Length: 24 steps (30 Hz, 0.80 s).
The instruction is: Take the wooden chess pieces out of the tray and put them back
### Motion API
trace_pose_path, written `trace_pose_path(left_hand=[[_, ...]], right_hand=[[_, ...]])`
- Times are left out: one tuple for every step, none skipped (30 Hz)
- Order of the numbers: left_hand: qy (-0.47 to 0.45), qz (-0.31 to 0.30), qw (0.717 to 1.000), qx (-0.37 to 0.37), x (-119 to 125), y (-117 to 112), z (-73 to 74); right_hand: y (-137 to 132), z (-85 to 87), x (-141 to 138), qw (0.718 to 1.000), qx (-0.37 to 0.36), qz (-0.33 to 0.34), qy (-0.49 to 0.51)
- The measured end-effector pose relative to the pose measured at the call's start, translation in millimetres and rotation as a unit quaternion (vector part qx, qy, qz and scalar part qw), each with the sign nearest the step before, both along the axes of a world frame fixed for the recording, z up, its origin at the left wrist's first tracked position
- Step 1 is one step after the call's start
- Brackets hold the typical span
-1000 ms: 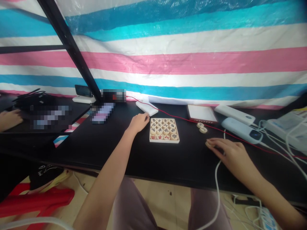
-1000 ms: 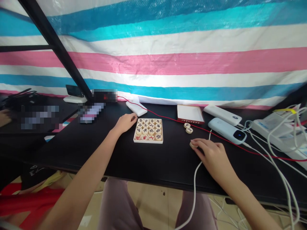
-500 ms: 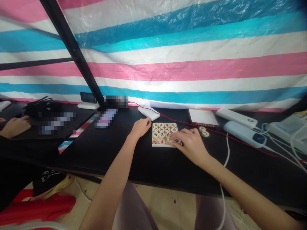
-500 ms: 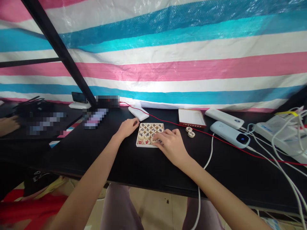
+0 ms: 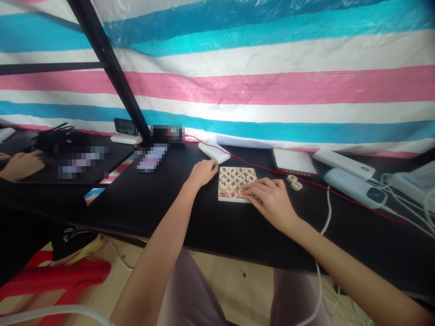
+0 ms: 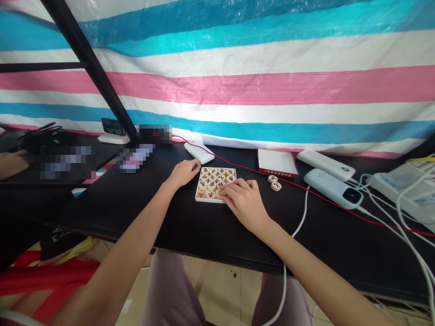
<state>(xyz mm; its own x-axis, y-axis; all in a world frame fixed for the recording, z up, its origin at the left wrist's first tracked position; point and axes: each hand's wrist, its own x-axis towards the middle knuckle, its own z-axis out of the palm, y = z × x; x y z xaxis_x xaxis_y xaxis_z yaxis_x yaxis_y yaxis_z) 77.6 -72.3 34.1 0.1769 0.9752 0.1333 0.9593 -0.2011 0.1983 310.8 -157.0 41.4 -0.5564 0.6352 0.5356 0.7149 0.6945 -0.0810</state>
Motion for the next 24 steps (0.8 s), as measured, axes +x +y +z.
trace_pose_path(left_hand=[[-0.002, -0.001, 1.0, 0.001, -0.3, 0.2, -0.5], [-0.004, -0.003, 1.0, 0.003, -0.8, 0.3, -1.1], [-0.006, -0.005, 1.0, 0.006, -1.2, 0.4, -1.6], [-0.007, -0.008, 1.0, 0.008, -1.6, 0.3, -2.0], [-0.008, -0.01, 1.0, 0.011, -1.9, 0.2, -2.2], [-0.008, -0.011, 1.0, 0.013, -2.0, -0.1, -2.2], [-0.008, -0.011, 1.0, 0.013, -1.9, -0.4, -1.9], [-0.007, -0.01, 1.0, 0.011, -1.6, -0.8, -1.5], [-0.007, -0.008, 1.0, 0.009, -1.3, -1.2, -0.9], [-0.006, -0.006, 1.0, 0.006, -0.9, -1.5, -0.3], [-0.006, -0.004, 1.0, 0.003, -0.5, -1.8, 0.2], [-0.006, -0.003, 1.0, 0.002, -0.3, -1.9, 0.5], [-0.006, -0.003, 1.0, 0.002, -0.3, -1.9, 0.5], [-0.006, -0.003, 1.0, 0.003, -0.4, -1.8, 0.2], [-0.007, -0.004, 1.0, 0.006, -0.7, -1.6, -0.2], [-0.008, -0.006, 1.0, 0.01, -1.1, -1.4, -0.8], [-0.01, -0.008, 1.0, 0.013, -1.6, -1.0, -1.5], [-0.011, -0.011, 1.0, 0.016, -2.1, -0.7, -2.1], [-0.012, -0.012, 1.0, 0.017, -2.5, -0.3, -2.7], [-0.012, -0.014, 1.0, 0.018, -2.9, 0.1, -3.1], [-0.011, -0.015, 1.0, 0.018, -3.1, 0.5, -3.3], [-0.01, -0.014, 1.0, 0.017, -3.2, 0.9, -3.5], [-0.009, -0.014, 1.0, 0.016, -3.3, 1.4, -3.6], [-0.008, -0.013, 1.0, 0.014, -3.3, 2.0, -3.6]], right_hand=[[-0.8, -0.2, -0.1, 1.0, -0.001, 0.002, -0.001], [-1.6, -0.5, -0.2, 1.0, 0.001, 0.002, -0.001], [-2.4, -0.9, -0.2, 1.0, 0.006, -0.001, 0.0], [-3.1, -1.2, -0.2, 1.0, 0.013, -0.004, -0.001], [-3.6, -1.6, -0.1, 1.0, 0.02, -0.007, -0.004], [-4.0, -1.9, 0.0, 1.0, 0.027, -0.01, -0.007], [-4.2, -2.2, 0.1, 0.999, 0.032, -0.012, -0.012], [-4.3, -2.4, 0.3, 0.999, 0.037, -0.012, -0.017], [-4.3, -2.7, 0.6, 0.999, 0.04, -0.012, -0.021], [-4.2, -3.0, 0.9, 0.999, 0.042, -0.012, -0.024], [-4.3, -3.4, 1.1, 0.999, 0.043, -0.012, -0.026], [-4.4, -3.8, 1.2, 0.999, 0.043, -0.013, -0.027], [-4.7, -4.3, 1.1, 0.999, 0.042, -0.014, -0.027], [-5.1, -4.6, 0.7, 0.999, 0.041, -0.015, -0.027], [-5.7, -4.7, 0.2, 0.999, 0.038, -0.016, -0.026], [-6.2, -4.3, -0.4, 0.999, 0.035, -0.016, -0.025], [-6.4, -3.4, -0.6, 0.999, 0.032, -0.016, -0.022], [-6.2, -1.8, -0.1, 0.999, 0.03, -0.018, -0.019], [-5.3, 0.2, 1.8, 0.999, 0.028, -0.022, -0.016], [-3.6, 2.6, 5.7, 0.999, 0.029, -0.033, -0.011], [-1.1, 4.8, 11.8, 0.998, 0.032, -0.051, -0.007], [2.1, 6.5, 20.6, 0.996, 0.039, -0.077, -0.003], [5.6, 7.1, 31.7, 0.993, 0.048, -0.11, -0.002], [8.9, 6.5, 44.9, 0.988, 0.059, -0.144, -0.004]])
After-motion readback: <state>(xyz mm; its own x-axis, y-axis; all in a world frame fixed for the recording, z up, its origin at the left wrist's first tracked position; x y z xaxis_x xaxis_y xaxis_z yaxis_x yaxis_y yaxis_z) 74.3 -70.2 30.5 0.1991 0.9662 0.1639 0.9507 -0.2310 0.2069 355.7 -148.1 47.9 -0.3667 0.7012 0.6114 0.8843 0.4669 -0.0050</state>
